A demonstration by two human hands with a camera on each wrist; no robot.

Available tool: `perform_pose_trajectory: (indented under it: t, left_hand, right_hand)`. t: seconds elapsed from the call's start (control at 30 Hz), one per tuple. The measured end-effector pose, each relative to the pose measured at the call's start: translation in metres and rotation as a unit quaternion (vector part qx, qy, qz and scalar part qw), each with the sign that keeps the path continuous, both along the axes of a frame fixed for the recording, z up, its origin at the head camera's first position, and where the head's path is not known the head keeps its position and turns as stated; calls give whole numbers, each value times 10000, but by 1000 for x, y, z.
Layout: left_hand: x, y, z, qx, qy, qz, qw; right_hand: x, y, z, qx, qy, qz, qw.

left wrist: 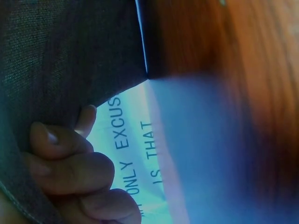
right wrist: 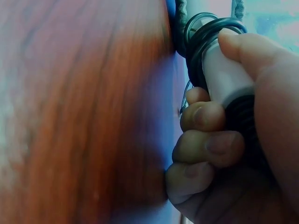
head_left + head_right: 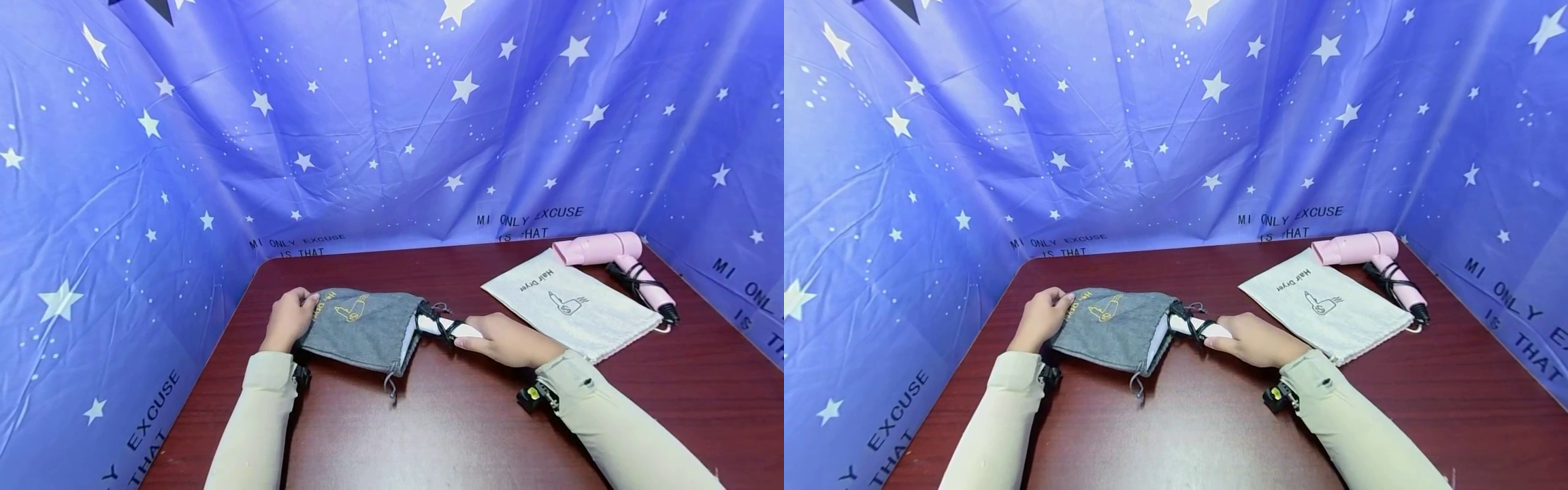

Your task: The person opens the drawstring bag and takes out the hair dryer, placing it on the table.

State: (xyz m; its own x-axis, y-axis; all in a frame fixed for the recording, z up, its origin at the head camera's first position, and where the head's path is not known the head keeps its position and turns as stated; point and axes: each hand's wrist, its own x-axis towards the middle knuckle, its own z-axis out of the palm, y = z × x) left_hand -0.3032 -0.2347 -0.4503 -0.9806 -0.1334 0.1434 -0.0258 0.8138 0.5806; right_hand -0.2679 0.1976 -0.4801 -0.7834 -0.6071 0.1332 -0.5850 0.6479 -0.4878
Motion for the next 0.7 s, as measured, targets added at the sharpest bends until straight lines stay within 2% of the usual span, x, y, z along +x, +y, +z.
perform_pose_trajectory:
  t: [0.23,0.7]
  left_hand:
    - [-1,-3,0,39,-63,-24,10000]
    - [-4,-10,-6,101,113,-111,9998]
  right_hand:
    - [-1,1,-1,14,-92,-17,10000]
    - [-2,3,-3,12,-138,37,9999]
